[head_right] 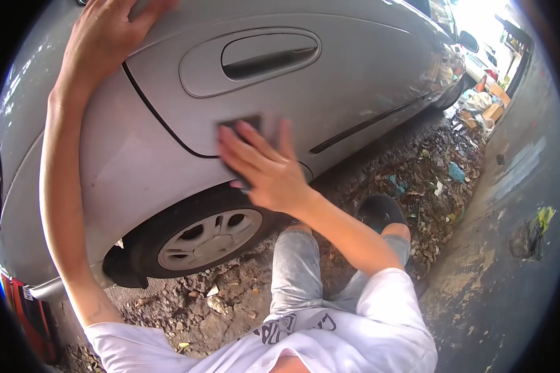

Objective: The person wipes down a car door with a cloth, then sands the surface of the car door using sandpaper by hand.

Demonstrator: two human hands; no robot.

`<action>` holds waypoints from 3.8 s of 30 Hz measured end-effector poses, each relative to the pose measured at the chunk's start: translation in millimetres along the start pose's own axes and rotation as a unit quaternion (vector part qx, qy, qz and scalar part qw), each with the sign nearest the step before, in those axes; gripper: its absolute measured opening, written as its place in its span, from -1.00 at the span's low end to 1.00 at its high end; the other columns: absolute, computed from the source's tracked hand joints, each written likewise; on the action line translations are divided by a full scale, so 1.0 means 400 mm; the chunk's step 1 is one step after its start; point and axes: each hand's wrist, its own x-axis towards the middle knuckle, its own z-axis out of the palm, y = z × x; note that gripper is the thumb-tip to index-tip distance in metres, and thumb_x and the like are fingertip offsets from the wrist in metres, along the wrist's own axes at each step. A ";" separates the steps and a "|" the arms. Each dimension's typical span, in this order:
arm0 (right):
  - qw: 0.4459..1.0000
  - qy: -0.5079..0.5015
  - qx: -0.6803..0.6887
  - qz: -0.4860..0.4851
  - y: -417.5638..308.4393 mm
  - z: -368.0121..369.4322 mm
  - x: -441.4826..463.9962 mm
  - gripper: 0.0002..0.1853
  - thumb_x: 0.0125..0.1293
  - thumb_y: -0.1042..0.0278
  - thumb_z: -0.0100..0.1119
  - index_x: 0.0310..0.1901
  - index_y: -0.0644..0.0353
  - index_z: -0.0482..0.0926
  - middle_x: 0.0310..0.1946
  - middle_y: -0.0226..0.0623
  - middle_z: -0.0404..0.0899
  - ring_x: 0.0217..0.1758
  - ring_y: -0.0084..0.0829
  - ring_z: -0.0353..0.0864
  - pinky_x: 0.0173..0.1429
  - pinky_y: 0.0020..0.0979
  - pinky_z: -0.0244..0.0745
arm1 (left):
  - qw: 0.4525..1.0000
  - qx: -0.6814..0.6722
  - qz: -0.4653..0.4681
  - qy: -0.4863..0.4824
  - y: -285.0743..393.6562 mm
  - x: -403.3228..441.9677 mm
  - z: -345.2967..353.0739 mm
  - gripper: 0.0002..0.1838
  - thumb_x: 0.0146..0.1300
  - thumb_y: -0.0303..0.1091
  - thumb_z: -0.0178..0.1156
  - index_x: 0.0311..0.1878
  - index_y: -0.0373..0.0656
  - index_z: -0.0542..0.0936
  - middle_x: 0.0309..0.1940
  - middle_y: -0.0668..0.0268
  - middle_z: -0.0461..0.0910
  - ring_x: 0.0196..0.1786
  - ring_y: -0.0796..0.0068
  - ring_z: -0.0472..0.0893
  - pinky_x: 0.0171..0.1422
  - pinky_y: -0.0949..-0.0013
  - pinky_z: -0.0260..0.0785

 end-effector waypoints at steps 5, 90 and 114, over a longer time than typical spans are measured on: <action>0.998 0.015 0.003 0.056 -0.028 0.010 0.016 -0.32 0.18 0.15 0.30 0.37 0.13 0.51 0.54 -0.33 0.27 0.63 -0.27 0.16 0.59 0.39 -0.41 | 1.000 0.000 -0.012 0.011 -0.004 0.004 0.006 -0.59 0.41 -0.04 0.23 0.11 -0.17 0.66 0.14 0.13 0.63 0.28 0.19 0.55 0.42 0.10 0.34; 0.596 0.232 0.569 0.516 0.311 -0.360 -0.582 -0.56 0.20 0.57 0.42 0.07 0.14 0.45 -0.19 -0.44 0.60 -0.23 -0.61 0.59 -0.24 -0.53 0.49 | 0.449 -0.785 -0.299 -0.306 0.913 -0.183 0.466 -0.80 0.34 -0.57 0.27 -0.13 -0.16 0.43 -0.06 0.38 0.54 -0.07 0.59 0.65 -0.06 0.49 0.60; 0.850 0.185 0.078 0.487 0.234 0.000 -0.085 -0.18 0.61 -0.21 -0.49 0.61 0.27 -0.26 0.66 0.04 -0.34 0.72 -0.03 -0.31 0.65 0.21 -0.45 | 0.980 0.195 0.019 -0.017 -0.219 0.167 0.193 -0.57 0.54 -0.03 -0.04 0.39 0.21 0.49 0.44 0.31 0.39 0.52 0.22 0.33 0.52 0.20 0.25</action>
